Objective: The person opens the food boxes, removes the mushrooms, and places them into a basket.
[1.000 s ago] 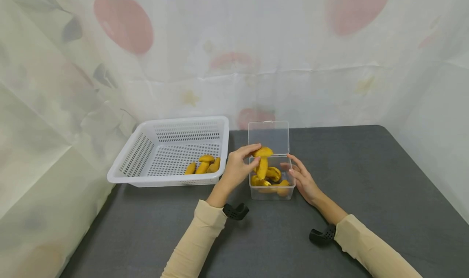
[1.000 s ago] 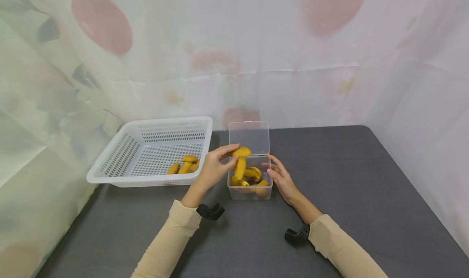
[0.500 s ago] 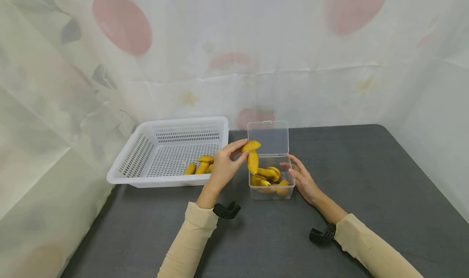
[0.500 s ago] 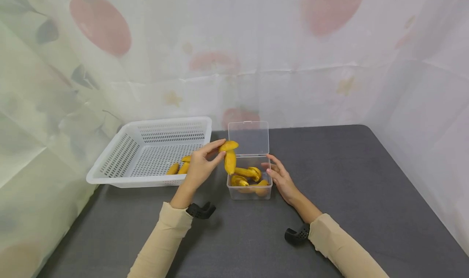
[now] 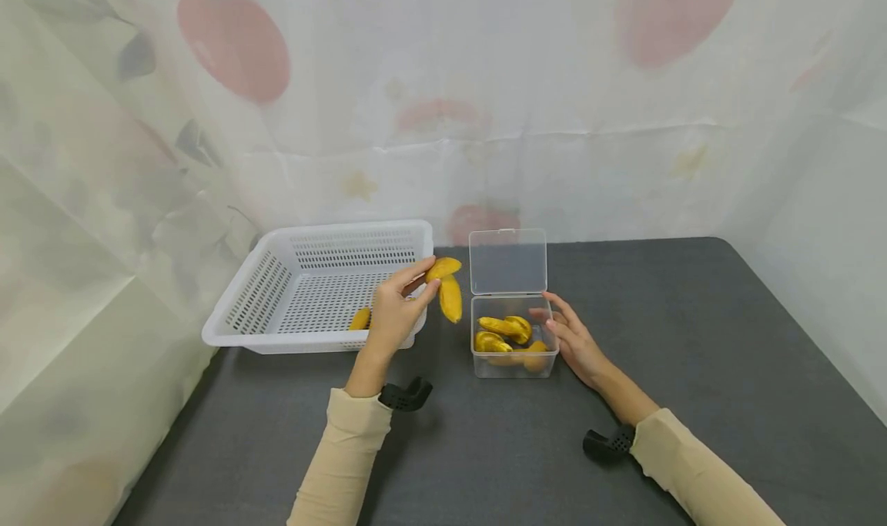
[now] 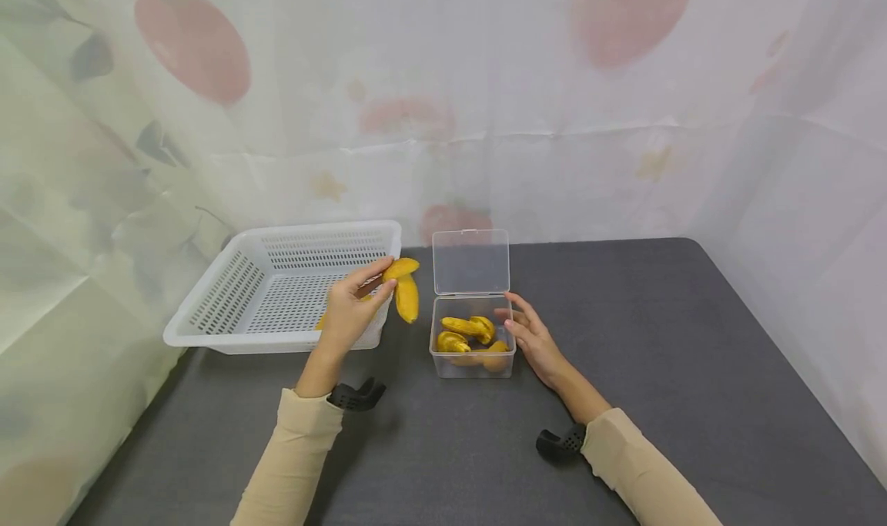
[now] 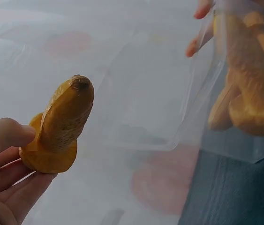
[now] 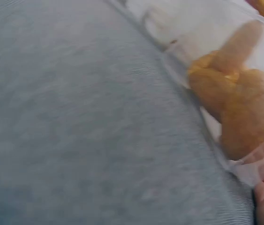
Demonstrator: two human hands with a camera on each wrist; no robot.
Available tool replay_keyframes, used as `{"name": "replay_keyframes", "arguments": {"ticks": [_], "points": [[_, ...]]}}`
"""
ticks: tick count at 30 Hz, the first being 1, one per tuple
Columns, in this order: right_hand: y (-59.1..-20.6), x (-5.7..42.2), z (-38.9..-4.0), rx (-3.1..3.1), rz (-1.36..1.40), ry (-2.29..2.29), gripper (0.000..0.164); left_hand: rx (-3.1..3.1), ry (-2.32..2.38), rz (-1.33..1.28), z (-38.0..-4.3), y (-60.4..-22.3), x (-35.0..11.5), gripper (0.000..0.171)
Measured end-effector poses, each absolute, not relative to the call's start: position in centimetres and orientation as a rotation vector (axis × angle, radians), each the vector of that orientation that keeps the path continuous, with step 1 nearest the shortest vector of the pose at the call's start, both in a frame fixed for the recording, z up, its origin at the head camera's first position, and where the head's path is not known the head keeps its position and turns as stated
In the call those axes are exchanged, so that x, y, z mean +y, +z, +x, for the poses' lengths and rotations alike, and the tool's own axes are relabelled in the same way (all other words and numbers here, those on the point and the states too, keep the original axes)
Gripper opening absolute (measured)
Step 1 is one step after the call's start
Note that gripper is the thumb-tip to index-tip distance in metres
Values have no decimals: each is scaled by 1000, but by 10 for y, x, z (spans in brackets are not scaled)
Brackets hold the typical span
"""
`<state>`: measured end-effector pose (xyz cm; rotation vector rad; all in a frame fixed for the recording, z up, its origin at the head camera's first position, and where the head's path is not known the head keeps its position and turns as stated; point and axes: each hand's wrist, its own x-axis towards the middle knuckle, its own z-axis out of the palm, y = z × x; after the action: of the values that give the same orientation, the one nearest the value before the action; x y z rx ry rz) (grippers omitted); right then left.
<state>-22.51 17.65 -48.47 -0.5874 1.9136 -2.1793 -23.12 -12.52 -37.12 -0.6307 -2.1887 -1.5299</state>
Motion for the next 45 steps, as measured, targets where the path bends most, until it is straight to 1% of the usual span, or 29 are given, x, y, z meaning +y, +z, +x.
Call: {"name": "replay_keyframes", "arguments": {"ticks": [9, 16, 23, 29, 32, 39, 45], "points": [[-478, 184, -226, 1924, -506, -2062, 57, -2180, -1486, -490, -234, -368, -158, 36], [-476, 183, -225, 1928, -538, -2054, 57, -2194, -1456, -433, -239, -373, -180, 35], [-477, 182, -226, 1934, -575, -2057, 57, -2312, -1434, -398, -226, -355, -187, 35], [-477, 182, -227, 1976, -576, -2030, 56, -2324, -1376, -375, -240, -376, -206, 35], [-478, 182, -228, 1984, -564, -2026, 56, -2365, -1337, -362, -243, -380, -213, 36], [-479, 182, -227, 1954, -545, -2050, 56, -2534, -1248, -317, -241, -379, -219, 36], [-479, 181, -227, 1964, -552, -2042, 56, -2506, -1322, -391, -239, -376, -209, 34]]}}
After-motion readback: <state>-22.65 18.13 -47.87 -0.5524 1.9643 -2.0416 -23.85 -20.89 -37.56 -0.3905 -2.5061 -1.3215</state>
